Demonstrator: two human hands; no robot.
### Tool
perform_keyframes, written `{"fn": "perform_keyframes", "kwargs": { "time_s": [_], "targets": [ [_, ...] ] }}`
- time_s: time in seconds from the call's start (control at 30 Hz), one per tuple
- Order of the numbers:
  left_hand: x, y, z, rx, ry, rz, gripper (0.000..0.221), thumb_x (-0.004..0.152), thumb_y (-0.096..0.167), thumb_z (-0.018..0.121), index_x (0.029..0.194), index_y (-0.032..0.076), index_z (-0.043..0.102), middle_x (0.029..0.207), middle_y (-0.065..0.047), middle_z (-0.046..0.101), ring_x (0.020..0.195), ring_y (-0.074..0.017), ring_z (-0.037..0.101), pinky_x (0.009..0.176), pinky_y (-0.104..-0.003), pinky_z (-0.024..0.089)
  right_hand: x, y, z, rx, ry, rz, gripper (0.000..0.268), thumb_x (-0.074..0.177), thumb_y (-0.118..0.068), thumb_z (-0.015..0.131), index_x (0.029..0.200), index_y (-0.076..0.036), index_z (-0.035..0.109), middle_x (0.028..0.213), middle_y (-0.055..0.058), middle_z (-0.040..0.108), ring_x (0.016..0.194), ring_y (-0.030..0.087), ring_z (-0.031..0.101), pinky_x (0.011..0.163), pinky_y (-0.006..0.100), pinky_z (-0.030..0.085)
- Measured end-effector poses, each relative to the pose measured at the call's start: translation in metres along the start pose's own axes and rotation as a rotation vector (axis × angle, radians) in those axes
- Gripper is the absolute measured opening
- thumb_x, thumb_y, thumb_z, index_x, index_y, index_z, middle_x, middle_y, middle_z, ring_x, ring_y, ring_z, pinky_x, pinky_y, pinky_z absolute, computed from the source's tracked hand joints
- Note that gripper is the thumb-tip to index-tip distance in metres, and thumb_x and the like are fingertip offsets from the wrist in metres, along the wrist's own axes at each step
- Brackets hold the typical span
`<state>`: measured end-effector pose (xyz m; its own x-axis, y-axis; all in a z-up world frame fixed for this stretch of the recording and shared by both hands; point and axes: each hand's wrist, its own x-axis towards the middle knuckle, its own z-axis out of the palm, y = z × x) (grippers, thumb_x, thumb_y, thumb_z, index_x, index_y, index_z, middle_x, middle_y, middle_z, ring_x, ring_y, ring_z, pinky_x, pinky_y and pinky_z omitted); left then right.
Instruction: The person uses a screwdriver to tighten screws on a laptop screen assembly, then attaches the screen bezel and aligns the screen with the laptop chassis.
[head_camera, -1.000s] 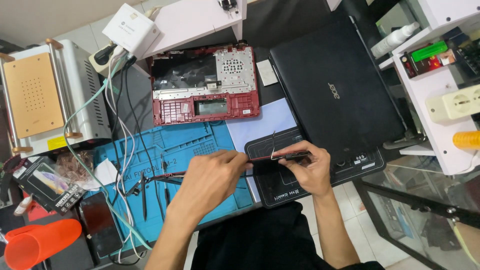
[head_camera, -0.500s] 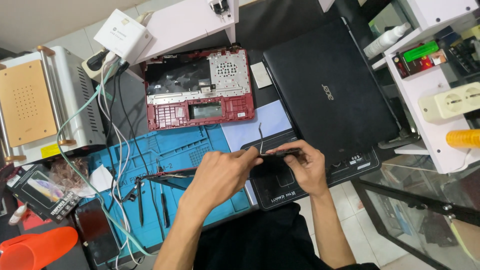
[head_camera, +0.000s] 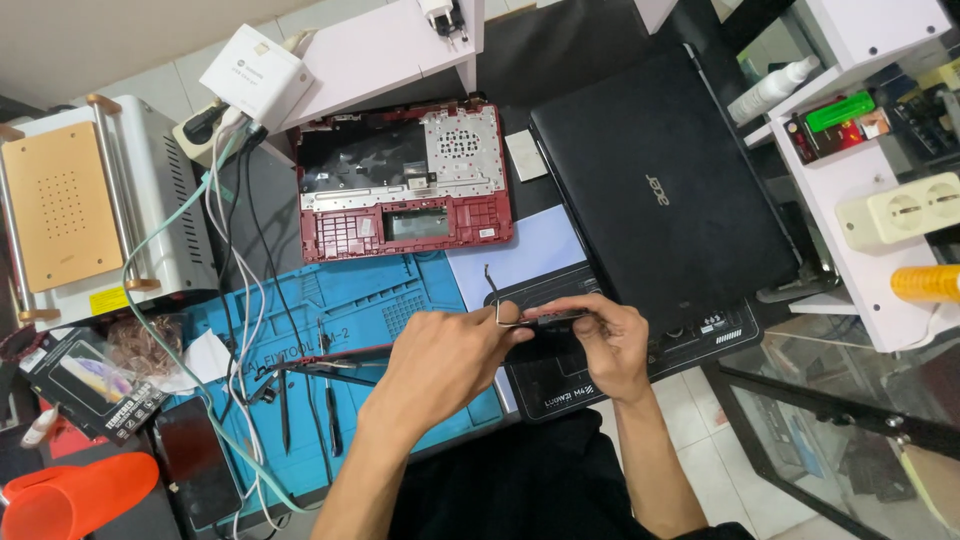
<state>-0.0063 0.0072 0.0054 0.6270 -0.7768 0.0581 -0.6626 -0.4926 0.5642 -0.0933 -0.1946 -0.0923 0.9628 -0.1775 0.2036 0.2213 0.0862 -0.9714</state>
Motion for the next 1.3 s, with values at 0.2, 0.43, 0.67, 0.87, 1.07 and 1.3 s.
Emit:
{"fn": "perform_keyframes", "kwargs": {
  "time_s": [0.2,0.43,0.67,0.87,1.07,1.3],
  "targets": [
    [-0.008,0.006,-0.007,0.004,0.035,-0.012,0.024,0.099,0.027,0.064,0.091,0.006,0.055,0.060,-0.009,0.061,0.052,-0.0337,0.061,0.044,-0.046,0.043,-0.003,0.002,0.016,-0.044,0.101,-0.086,0.027,0.110,-0.020,0.056,0.108,0.004,0.068,0.098,0.019,0.078,0.093,0.026,0.080,0.088,0.037,0.067],
    [-0.029,0.002,-0.025,0.036,0.096,-0.071,0.024,0.097,0.027,0.069,0.087,0.008,0.059,0.059,-0.012,0.062,0.053,-0.0357,0.061,0.044,-0.045,0.042,0.015,-0.036,0.025,-0.117,0.026,-0.066,0.022,0.103,-0.014,0.064,0.111,0.005,0.069,0.100,0.018,0.078,0.095,0.024,0.079,0.087,0.034,0.064],
    [-0.061,0.000,-0.039,-0.353,0.377,-0.077,0.018,0.088,0.004,0.069,0.106,0.007,0.071,0.077,-0.009,0.072,0.062,-0.0234,0.070,0.055,-0.031,0.052,0.039,-0.109,0.037,-0.450,-0.100,-0.242,0.013,0.089,-0.002,0.072,0.102,0.001,0.075,0.092,0.012,0.080,0.082,0.020,0.081,0.072,0.028,0.066],
    [-0.074,0.013,-0.061,-0.727,0.623,-0.076,0.047,0.084,0.015,0.075,0.128,0.007,0.060,0.118,-0.009,0.069,0.105,-0.0205,0.070,0.091,-0.036,0.053,0.056,-0.155,0.055,-0.697,-0.295,-0.421,0.023,0.080,-0.001,0.073,0.103,0.000,0.077,0.089,0.012,0.079,0.079,0.021,0.080,0.069,0.030,0.064],
    [-0.100,0.015,-0.088,-0.284,1.031,0.025,0.063,0.079,0.036,0.083,0.133,0.014,0.057,0.132,-0.006,0.065,0.127,-0.0254,0.061,0.112,-0.049,0.041,0.060,-0.155,0.076,-0.873,-0.383,-0.477,0.021,0.082,-0.004,0.076,0.103,-0.002,0.077,0.091,0.012,0.079,0.080,0.024,0.079,0.070,0.033,0.062],
    [-0.094,-0.004,-0.083,0.120,0.551,-0.011,0.026,0.084,0.010,0.081,0.108,0.007,0.072,0.096,-0.002,0.074,0.098,-0.0181,0.071,0.114,-0.054,0.042,0.060,-0.136,0.087,-0.918,-0.428,-0.445,0.018,0.084,-0.010,0.077,0.101,-0.003,0.078,0.090,0.011,0.079,0.077,0.023,0.078,0.067,0.033,0.061]
  ]
}}
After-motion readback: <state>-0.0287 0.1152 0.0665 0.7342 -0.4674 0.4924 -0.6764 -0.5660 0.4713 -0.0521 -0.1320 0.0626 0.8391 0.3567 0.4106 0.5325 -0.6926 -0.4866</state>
